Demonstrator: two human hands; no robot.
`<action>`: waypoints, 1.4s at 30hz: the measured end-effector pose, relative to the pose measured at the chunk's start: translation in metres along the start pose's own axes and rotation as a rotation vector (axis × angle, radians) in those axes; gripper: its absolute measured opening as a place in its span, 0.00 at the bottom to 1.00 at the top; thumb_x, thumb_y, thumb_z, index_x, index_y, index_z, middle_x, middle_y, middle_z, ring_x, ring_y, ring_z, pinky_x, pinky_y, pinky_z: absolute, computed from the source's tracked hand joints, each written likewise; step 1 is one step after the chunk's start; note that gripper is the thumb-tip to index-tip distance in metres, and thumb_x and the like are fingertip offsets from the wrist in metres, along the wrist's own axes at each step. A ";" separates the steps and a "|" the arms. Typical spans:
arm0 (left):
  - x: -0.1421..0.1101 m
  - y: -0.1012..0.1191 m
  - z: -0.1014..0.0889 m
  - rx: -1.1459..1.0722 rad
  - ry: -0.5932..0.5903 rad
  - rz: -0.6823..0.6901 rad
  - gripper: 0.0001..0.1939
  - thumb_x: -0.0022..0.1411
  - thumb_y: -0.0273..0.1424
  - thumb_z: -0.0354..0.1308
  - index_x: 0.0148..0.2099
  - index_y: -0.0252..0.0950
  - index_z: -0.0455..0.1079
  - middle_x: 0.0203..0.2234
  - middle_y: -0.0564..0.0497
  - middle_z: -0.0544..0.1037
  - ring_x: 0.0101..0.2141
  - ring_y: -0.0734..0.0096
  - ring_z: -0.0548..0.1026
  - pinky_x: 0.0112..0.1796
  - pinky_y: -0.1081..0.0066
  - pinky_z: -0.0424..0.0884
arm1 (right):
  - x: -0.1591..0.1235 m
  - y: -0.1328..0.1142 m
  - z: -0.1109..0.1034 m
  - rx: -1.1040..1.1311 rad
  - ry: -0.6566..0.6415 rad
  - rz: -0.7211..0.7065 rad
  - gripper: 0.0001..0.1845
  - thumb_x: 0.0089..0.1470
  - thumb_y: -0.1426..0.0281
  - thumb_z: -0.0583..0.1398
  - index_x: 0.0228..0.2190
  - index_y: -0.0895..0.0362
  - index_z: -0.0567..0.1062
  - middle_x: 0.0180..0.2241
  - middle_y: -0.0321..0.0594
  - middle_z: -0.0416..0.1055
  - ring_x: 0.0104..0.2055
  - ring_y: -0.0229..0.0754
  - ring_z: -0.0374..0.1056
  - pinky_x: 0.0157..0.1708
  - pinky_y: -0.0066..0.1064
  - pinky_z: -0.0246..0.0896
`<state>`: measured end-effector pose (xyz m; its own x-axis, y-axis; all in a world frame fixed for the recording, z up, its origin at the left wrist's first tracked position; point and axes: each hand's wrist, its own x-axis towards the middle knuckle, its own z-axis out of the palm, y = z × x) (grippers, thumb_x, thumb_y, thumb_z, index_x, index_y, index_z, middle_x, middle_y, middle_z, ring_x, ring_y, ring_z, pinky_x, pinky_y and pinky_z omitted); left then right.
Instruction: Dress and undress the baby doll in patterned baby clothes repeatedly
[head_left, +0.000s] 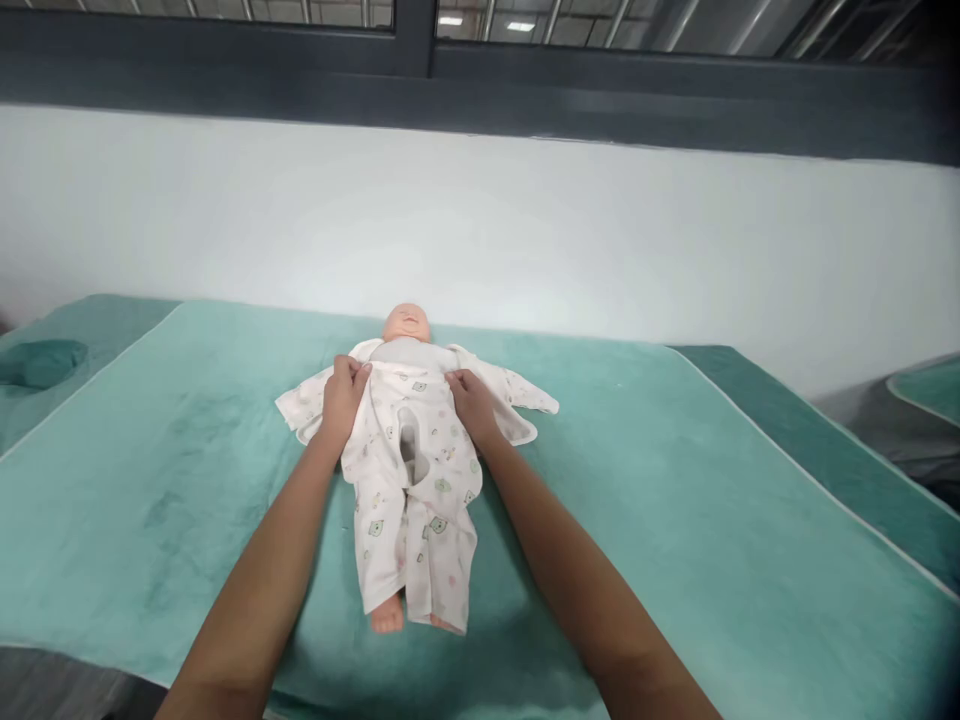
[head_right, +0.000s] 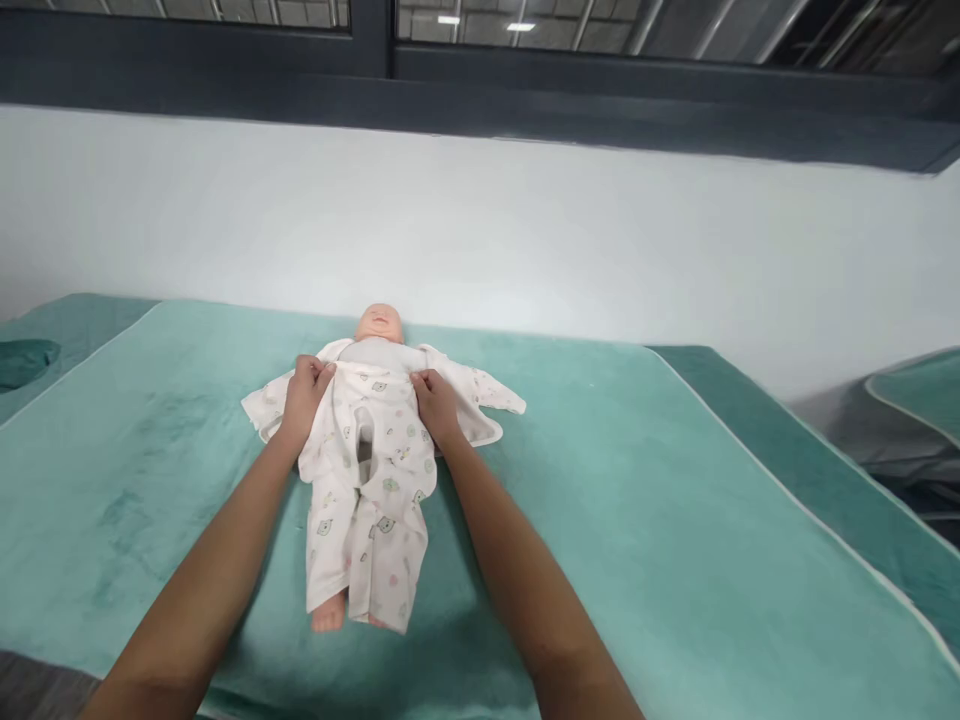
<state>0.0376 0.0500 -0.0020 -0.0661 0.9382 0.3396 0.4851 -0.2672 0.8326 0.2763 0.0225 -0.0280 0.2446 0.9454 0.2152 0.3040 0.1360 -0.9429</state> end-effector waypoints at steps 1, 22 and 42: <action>0.001 -0.002 0.002 -0.039 -0.012 0.000 0.10 0.66 0.39 0.56 0.38 0.42 0.59 0.29 0.54 0.70 0.31 0.65 0.69 0.36 0.67 0.62 | -0.002 0.000 0.001 0.016 0.014 -0.031 0.16 0.61 0.54 0.57 0.29 0.53 0.69 0.29 0.38 0.68 0.36 0.46 0.63 0.39 0.38 0.58; 0.042 0.001 0.007 0.036 -0.097 0.029 0.06 0.66 0.35 0.54 0.36 0.41 0.64 0.23 0.55 0.69 0.28 0.65 0.67 0.33 0.68 0.57 | 0.039 -0.024 -0.001 -0.249 -0.186 -0.391 0.12 0.63 0.56 0.57 0.33 0.50 0.71 0.41 0.40 0.77 0.43 0.49 0.68 0.47 0.40 0.59; 0.026 -0.018 0.019 -0.266 -0.001 0.040 0.09 0.59 0.36 0.59 0.40 0.39 0.77 0.39 0.48 0.80 0.44 0.62 0.76 0.49 0.65 0.68 | 0.038 0.001 0.012 0.131 0.035 -0.170 0.12 0.53 0.62 0.61 0.40 0.51 0.75 0.46 0.41 0.75 0.47 0.45 0.70 0.52 0.39 0.64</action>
<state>0.0439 0.0832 -0.0165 -0.0508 0.9260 0.3741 0.2411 -0.3522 0.9044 0.2748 0.0623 -0.0237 0.2328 0.8952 0.3801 0.2217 0.3317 -0.9170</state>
